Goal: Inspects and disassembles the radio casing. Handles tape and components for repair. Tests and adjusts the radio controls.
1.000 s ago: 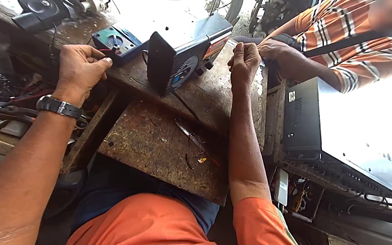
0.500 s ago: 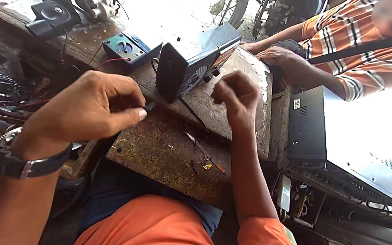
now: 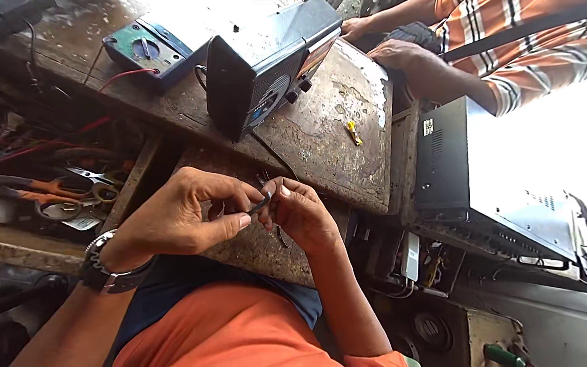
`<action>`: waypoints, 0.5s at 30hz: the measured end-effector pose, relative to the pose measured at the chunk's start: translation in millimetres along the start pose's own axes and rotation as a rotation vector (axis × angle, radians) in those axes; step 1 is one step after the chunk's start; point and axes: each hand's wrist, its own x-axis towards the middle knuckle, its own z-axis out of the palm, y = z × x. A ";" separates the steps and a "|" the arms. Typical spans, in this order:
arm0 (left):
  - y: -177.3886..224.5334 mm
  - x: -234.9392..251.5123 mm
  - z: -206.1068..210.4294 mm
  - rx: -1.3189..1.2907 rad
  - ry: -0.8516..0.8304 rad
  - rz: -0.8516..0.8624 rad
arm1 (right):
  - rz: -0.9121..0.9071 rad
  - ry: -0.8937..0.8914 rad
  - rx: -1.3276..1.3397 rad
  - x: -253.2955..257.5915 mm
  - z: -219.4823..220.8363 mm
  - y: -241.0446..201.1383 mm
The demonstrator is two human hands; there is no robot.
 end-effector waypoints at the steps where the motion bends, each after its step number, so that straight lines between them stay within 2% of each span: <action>1: 0.0 0.5 0.3 0.019 -0.002 -0.004 | -0.002 0.007 -0.004 -0.2 1.7 -0.5; 8: 0.0 -1.2 3.2 0.111 0.036 -0.036 | -0.046 0.086 -0.111 0.0 5.7 -2.7; 15: 9.2 0.8 6.6 0.324 0.237 -0.136 | -0.269 0.173 -0.525 8.5 10.9 -16.4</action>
